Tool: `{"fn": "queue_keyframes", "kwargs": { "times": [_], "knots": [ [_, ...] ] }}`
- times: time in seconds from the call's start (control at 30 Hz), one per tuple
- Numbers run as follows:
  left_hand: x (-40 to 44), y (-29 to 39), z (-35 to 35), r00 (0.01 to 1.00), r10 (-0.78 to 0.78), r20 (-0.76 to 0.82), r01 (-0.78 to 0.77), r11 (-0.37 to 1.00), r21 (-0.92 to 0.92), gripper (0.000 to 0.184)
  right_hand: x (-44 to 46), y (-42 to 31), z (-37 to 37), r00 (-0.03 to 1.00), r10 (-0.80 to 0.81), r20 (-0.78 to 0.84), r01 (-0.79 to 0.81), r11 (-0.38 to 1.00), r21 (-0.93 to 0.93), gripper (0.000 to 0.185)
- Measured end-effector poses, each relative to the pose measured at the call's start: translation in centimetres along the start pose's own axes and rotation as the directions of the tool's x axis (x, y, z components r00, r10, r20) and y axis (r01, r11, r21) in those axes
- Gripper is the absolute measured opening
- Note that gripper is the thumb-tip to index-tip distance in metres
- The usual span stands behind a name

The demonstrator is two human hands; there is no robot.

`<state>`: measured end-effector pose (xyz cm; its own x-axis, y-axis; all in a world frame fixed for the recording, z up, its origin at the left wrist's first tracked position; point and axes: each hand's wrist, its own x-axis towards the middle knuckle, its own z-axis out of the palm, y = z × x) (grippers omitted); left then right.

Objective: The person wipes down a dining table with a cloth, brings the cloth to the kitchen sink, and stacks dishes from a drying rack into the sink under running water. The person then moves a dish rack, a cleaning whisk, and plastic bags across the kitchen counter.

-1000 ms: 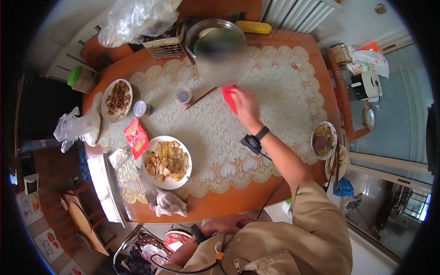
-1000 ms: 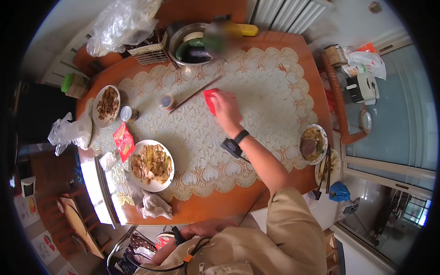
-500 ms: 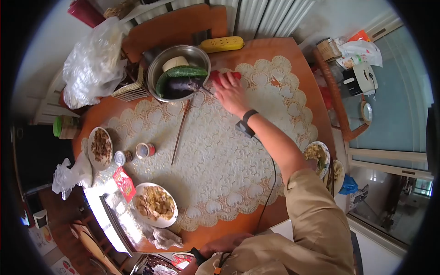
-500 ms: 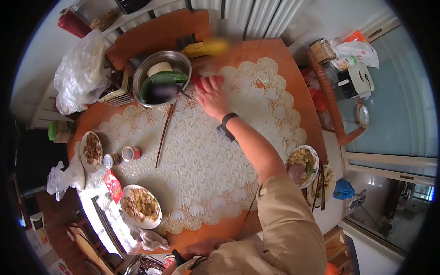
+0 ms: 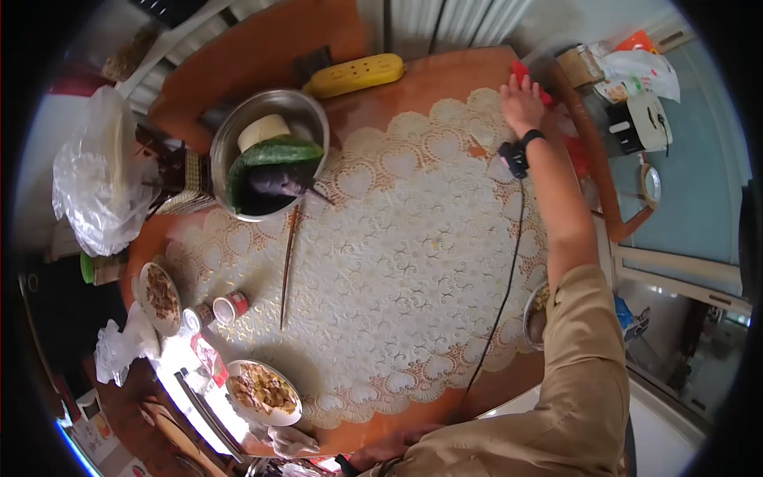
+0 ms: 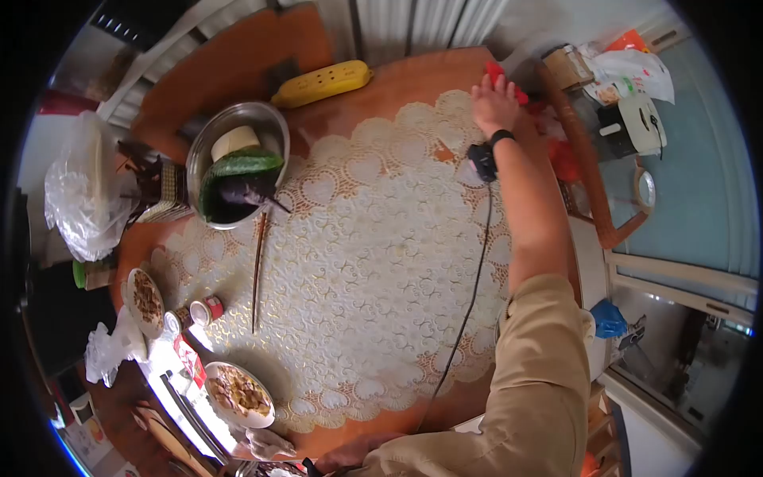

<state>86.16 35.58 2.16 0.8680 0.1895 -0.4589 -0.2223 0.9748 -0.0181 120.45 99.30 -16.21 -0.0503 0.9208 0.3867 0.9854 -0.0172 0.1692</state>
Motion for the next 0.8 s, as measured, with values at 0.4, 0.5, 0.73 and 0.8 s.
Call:
{"fn": "queue_keyframes", "kwargs": {
  "times": [0.4, 0.5, 0.73, 0.8],
  "knots": [
    [-0.3, -0.6, 2.2, 0.897, 0.251, 0.363, -0.226, 0.968, -0.111, 0.066, -11.2, -10.2, -17.3, 0.977, -0.168, -0.133, 0.214, 0.802, 0.557, 0.026],
    [-1.9, -0.5, 3.4, 0.812, 0.425, 0.4, -0.318, 0.897, -0.308, 0.065, -6.8, 0.6, -6.4, 0.951, 0.234, 0.204, -0.247, 0.968, 0.037, 0.048],
    [-2.3, -3.8, 4.0, 0.937, 0.256, 0.236, -0.274, 0.961, 0.044, 0.064, -20.2, -20.0, -18.5, 0.981, -0.067, -0.18, 0.156, 0.826, 0.542, 0.031],
    [-2.2, -4.7, 4.2, 0.956, 0.22, 0.194, -0.25, 0.957, 0.147, 0.064, -29.1, -26.9, -24.7, 0.98, -0.187, -0.074, 0.178, 0.639, 0.748, 0.048]
  ]
}}
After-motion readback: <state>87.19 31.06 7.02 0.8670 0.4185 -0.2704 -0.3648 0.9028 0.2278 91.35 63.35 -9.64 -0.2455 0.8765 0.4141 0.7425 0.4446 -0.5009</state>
